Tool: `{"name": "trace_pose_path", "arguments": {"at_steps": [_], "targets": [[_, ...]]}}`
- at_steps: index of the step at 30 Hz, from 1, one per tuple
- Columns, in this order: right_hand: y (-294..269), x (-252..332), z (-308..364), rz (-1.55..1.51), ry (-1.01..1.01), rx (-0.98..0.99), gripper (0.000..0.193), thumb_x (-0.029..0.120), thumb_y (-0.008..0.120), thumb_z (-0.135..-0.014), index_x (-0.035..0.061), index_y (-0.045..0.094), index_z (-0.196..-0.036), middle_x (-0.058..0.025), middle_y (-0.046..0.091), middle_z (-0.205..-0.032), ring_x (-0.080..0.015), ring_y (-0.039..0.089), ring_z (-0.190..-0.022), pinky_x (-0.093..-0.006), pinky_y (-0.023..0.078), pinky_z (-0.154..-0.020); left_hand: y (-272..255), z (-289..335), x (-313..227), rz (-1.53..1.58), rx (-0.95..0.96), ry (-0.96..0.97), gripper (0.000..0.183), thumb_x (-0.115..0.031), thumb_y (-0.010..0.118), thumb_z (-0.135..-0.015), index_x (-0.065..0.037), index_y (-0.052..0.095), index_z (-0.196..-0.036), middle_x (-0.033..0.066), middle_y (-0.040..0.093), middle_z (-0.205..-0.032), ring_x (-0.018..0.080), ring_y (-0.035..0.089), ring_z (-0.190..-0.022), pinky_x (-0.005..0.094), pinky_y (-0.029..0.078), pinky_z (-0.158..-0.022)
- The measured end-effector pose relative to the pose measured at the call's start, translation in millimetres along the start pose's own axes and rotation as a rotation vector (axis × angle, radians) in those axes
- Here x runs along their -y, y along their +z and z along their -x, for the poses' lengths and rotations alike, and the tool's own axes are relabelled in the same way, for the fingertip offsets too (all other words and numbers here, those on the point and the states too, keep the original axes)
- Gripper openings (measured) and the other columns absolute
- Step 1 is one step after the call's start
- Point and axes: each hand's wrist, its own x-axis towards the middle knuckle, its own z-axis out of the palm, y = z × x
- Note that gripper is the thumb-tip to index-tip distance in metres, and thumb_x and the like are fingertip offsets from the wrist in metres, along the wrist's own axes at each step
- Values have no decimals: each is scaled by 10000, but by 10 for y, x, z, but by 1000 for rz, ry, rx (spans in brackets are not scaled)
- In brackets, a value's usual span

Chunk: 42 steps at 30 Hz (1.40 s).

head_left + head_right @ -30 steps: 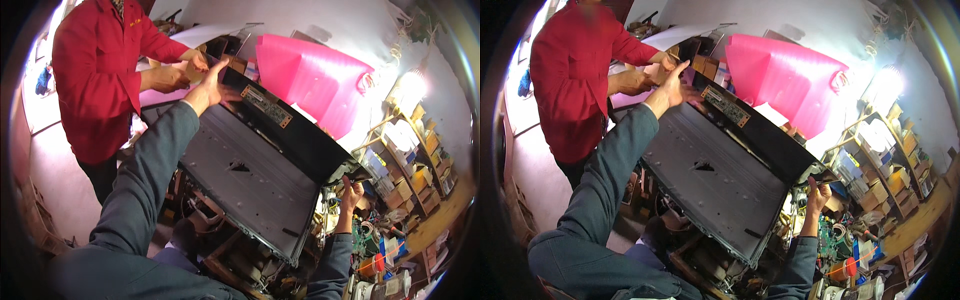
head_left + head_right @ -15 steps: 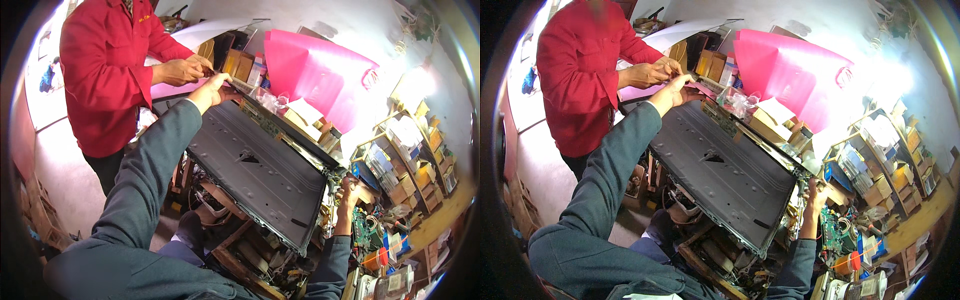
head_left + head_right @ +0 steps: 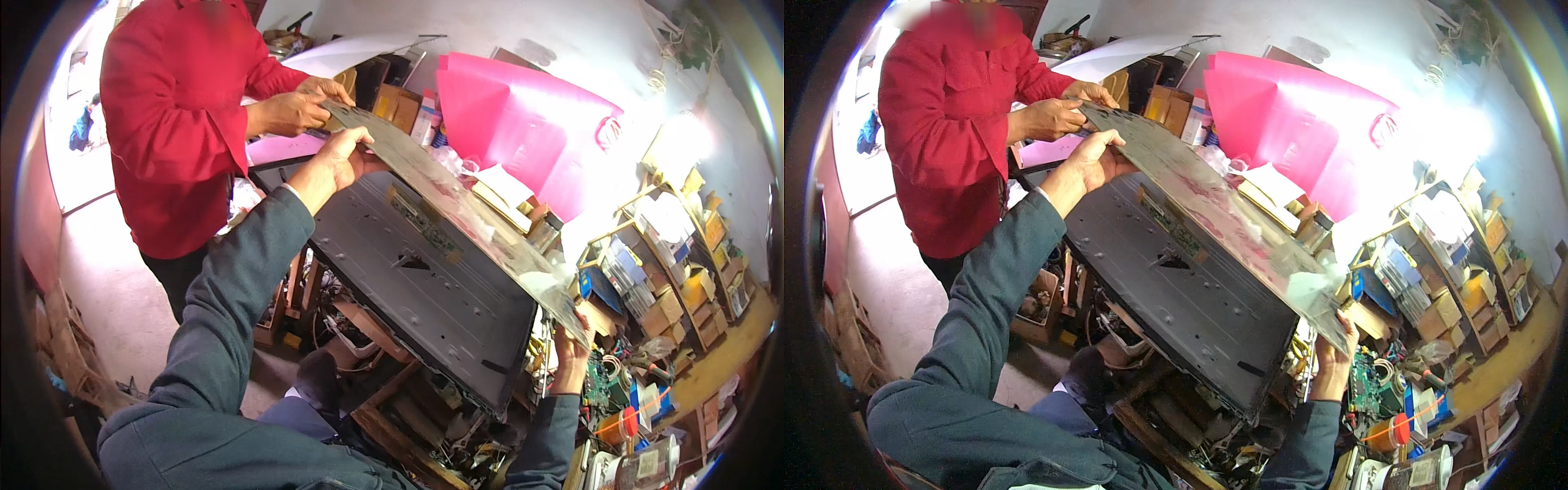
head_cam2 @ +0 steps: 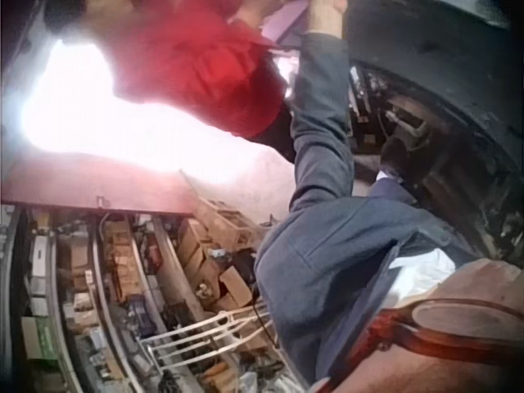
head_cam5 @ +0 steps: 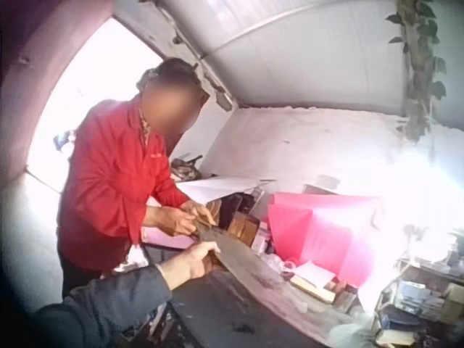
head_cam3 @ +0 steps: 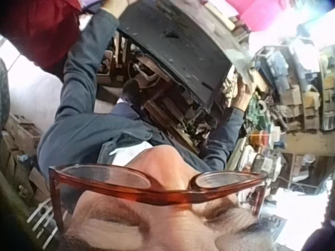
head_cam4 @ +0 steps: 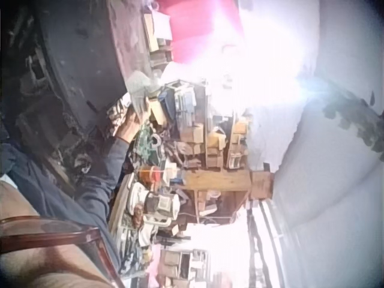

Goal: The person assembles a flat-screen display by attaching a metal backplate, inserting a screen panel, and securing a black rubber gasket with assistance from a coworker. The person handles the backplate, screen, and gasket, and uses a screwdriver to fasten components.

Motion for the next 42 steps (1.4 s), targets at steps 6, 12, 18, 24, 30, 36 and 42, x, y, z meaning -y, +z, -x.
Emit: {"name": "trace_pose_path", "arguments": {"at_steps": [6,12,18,24,30,36,42], "targets": [[433,-16,408,29,66,37,228,55,516,-957,-97,614,-1097,-260,686,-1118,-346,693,-1017,-451,570,-940,-116,285,-172,-41,3,37,303,-119,538,-866,-7,566,-1146,154,666,-1091,311,667,-1020,549,548,-957],[791,-163,905,275,-9,-42,273,74,507,-948,-97,606,-1137,-236,685,-1147,-337,701,-1011,-450,570,-937,-185,697,-313,-44,-57,34,327,-121,535,-887,-24,560,-1198,118,671,-1151,270,658,-1059,503,524,-992],[796,-393,1145,484,-59,6,396,99,505,-958,-38,554,-1326,-143,660,-1239,-236,657,-1099,-346,511,-982,-511,1059,-339,-116,-124,-2,382,-111,520,-909,-31,527,-1283,113,654,-1235,257,648,-1098,459,527,-984],[925,-604,1369,427,37,-54,545,43,521,-908,-26,429,-1441,-163,638,-1236,-243,696,-1017,-363,601,-861,-857,1213,-189,-42,-222,-85,378,-109,502,-932,-11,516,-1297,126,648,-1251,279,651,-1101,453,520,-1001],[795,-667,1341,404,81,-70,575,13,516,-906,-47,397,-1465,-190,604,-1304,-269,683,-1072,-370,595,-884,-963,1238,-105,-60,-261,-94,288,-96,529,-953,-26,558,-1231,109,669,-1199,263,663,-1075,451,540,-965],[650,-695,1285,410,71,-111,559,-18,516,-881,-61,429,-1432,-167,629,-1249,-245,687,-1047,-356,598,-865,-1080,1235,-45,-64,-269,-68,244,-83,545,-966,-39,581,-1203,93,676,-1188,242,667,-1057,429,554,-932],[813,-742,1236,451,73,-97,547,-16,530,-869,-71,447,-1407,-170,637,-1231,-232,688,-1037,-337,595,-860,-1123,1171,9,-57,-259,-65,217,-52,536,-955,-13,586,-1162,119,685,-1151,264,691,-1027,455,585,-918]]}}
